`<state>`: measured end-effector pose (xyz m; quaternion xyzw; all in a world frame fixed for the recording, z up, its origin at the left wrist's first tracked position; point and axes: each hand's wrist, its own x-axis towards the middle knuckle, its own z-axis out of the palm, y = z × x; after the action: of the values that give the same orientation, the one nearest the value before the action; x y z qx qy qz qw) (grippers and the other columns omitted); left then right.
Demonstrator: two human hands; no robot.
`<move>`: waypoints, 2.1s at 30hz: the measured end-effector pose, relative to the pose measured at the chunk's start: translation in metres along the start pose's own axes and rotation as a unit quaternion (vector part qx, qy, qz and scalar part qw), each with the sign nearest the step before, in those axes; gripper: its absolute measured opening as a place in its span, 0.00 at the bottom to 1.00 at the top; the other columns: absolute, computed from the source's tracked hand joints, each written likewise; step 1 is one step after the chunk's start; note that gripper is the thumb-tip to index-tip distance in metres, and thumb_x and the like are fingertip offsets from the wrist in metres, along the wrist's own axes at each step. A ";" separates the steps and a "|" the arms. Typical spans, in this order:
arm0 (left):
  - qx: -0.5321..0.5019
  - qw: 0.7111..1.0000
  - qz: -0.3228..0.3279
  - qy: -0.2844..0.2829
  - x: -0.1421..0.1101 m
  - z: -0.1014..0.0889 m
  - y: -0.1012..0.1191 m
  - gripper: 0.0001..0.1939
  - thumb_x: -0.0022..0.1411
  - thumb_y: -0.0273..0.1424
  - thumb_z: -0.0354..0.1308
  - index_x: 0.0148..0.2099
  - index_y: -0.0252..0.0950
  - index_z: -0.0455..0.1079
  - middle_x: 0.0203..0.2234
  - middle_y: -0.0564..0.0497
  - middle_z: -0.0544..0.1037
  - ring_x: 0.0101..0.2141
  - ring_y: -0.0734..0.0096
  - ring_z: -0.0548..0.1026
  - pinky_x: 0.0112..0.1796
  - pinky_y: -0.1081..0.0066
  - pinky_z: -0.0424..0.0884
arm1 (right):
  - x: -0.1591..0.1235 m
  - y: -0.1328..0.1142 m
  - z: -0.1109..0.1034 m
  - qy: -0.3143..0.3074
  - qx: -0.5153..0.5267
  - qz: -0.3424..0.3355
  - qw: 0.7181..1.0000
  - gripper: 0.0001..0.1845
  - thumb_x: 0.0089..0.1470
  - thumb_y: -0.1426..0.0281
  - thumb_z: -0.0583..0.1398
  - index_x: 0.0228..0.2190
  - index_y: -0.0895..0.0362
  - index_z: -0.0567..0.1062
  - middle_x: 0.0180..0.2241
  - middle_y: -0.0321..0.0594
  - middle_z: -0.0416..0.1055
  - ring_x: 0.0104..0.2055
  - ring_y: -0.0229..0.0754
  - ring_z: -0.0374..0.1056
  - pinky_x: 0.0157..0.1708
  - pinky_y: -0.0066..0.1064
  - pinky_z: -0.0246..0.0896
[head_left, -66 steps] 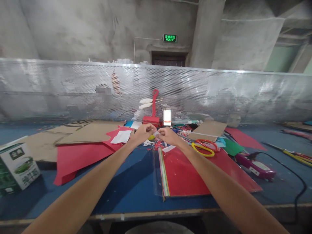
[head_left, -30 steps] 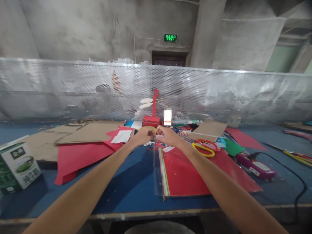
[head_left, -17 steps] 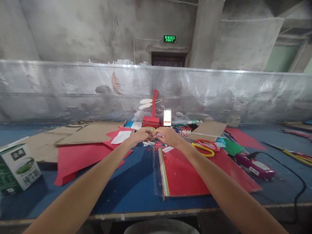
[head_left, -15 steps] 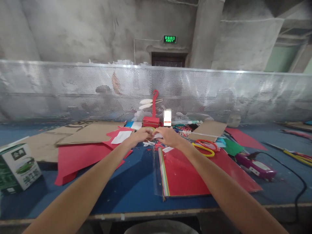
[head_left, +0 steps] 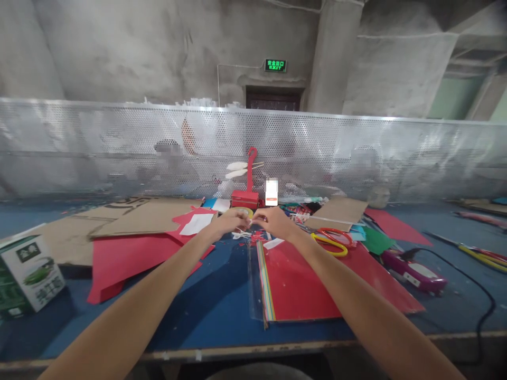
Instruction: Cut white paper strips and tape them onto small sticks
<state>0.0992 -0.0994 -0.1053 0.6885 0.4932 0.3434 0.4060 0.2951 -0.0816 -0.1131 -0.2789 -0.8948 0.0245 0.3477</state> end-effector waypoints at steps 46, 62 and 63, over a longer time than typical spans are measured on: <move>-0.011 0.994 0.095 0.048 0.011 0.005 -0.001 0.14 0.47 0.38 0.65 0.30 0.32 0.72 0.20 0.53 0.73 0.22 0.76 0.70 0.26 0.74 0.66 | 0.004 0.009 0.007 0.058 0.252 0.155 0.954 0.11 0.52 0.64 0.61 0.31 0.61 0.78 0.24 0.40 0.75 0.26 0.39 0.71 0.28 0.28 0.65; 0.041 0.987 0.144 0.065 0.017 0.004 -0.009 0.16 0.52 0.41 0.62 0.34 0.32 0.71 0.24 0.50 0.75 0.25 0.73 0.73 0.28 0.73 0.68 | 0.001 0.009 0.001 0.040 0.077 0.139 0.986 0.23 0.60 0.57 0.55 0.21 0.59 0.75 0.18 0.37 0.73 0.21 0.36 0.67 0.28 0.25 0.58; 0.049 0.985 0.151 0.065 0.017 0.004 -0.009 0.15 0.52 0.40 0.61 0.34 0.32 0.71 0.24 0.50 0.75 0.25 0.72 0.73 0.28 0.73 0.68 | 0.001 0.010 0.000 0.025 0.078 0.149 0.986 0.26 0.60 0.55 0.53 0.19 0.58 0.74 0.16 0.36 0.71 0.20 0.36 0.67 0.28 0.25 0.58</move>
<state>0.1040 -0.0828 -0.1138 0.7501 0.4254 0.4205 0.2822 0.2991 -0.0726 -0.1151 -0.3813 -0.8299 0.1385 0.3830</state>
